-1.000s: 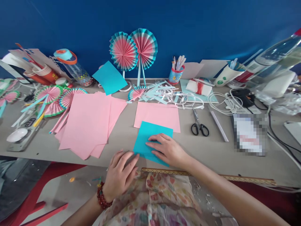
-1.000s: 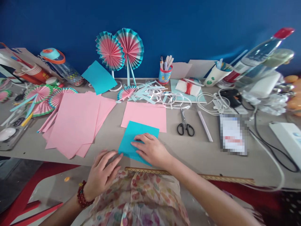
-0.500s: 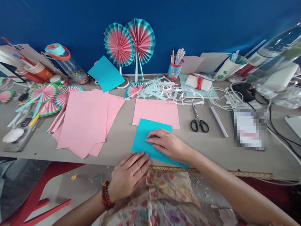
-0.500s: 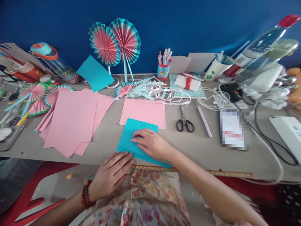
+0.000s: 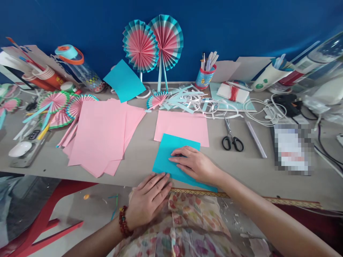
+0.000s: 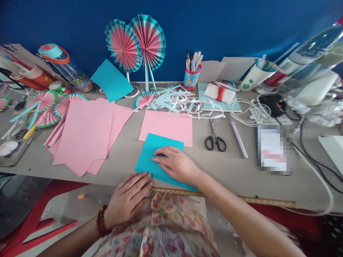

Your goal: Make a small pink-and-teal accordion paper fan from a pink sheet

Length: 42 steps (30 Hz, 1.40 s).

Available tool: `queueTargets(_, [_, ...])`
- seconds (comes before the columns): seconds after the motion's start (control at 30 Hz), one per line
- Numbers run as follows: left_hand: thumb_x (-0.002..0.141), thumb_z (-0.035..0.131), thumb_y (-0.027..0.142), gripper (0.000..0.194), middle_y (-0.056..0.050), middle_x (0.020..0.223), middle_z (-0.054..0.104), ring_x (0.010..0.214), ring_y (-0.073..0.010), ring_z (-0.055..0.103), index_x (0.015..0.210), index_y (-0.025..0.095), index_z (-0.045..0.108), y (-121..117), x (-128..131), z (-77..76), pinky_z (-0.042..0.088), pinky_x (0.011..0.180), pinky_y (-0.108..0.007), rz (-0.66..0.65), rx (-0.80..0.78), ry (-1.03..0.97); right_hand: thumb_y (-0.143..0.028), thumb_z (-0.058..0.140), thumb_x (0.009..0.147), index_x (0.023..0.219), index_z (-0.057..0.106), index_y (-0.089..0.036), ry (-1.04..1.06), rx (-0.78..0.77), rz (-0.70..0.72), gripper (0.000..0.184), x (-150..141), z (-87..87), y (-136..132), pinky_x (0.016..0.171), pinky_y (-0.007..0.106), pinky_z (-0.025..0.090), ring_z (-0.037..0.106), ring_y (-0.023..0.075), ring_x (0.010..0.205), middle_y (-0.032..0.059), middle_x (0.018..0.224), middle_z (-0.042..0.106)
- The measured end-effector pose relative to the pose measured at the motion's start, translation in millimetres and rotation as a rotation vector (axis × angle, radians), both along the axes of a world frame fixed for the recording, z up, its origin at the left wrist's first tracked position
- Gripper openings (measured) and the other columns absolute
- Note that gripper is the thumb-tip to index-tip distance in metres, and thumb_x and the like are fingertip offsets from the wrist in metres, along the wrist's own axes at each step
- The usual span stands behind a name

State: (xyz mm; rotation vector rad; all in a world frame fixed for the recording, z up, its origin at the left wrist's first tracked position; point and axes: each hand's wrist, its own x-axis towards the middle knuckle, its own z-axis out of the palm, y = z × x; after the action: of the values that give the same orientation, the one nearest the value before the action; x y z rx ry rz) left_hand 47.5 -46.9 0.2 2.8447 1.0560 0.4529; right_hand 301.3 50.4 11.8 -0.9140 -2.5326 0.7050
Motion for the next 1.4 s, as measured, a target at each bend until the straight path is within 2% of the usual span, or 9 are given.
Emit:
queueTargets(0.67, [0.096,0.05,0.028,0.046,-0.005,0.151,0.047,0.14,-0.0231,0.041,0.141,0.018,0.052,-7,-1,-9.0,0.027,0.12,-0.039,0.048,-0.029,-0.039,-0.023,0.048,0.099,0.124,0.066,-0.025,0.006,0.024,-0.002,0.031,0,-1.5,0,0.099,0.041,0.048,0.058,0.0235,0.115,0.0086,0.126,0.063])
queueTargets(1.03, [0.096,0.052,0.03,0.048,-0.005,0.152,0.046,0.139,-0.0226,0.042,0.142,0.019,0.051,-6,-1,-10.0,0.027,0.12,-0.039,0.055,-0.048,-0.055,-0.024,0.047,0.099,0.123,0.067,-0.024,0.011,0.038,-0.002,0.031,0,-0.6,0,0.098,0.042,0.049,0.059,0.0241,0.114,0.0096,0.124,0.064])
queueTargets(1.4, [0.097,0.048,0.026,0.043,-0.008,0.149,0.049,0.138,-0.0237,0.044,0.138,0.018,0.055,-4,0,-4.2,0.033,0.116,-0.04,0.045,-0.023,-0.033,-0.024,0.045,0.1,0.124,0.066,-0.024,0.015,0.043,0.004,0.032,1,-2.6,0,0.099,0.042,0.049,0.058,0.024,0.115,0.0092,0.126,0.063])
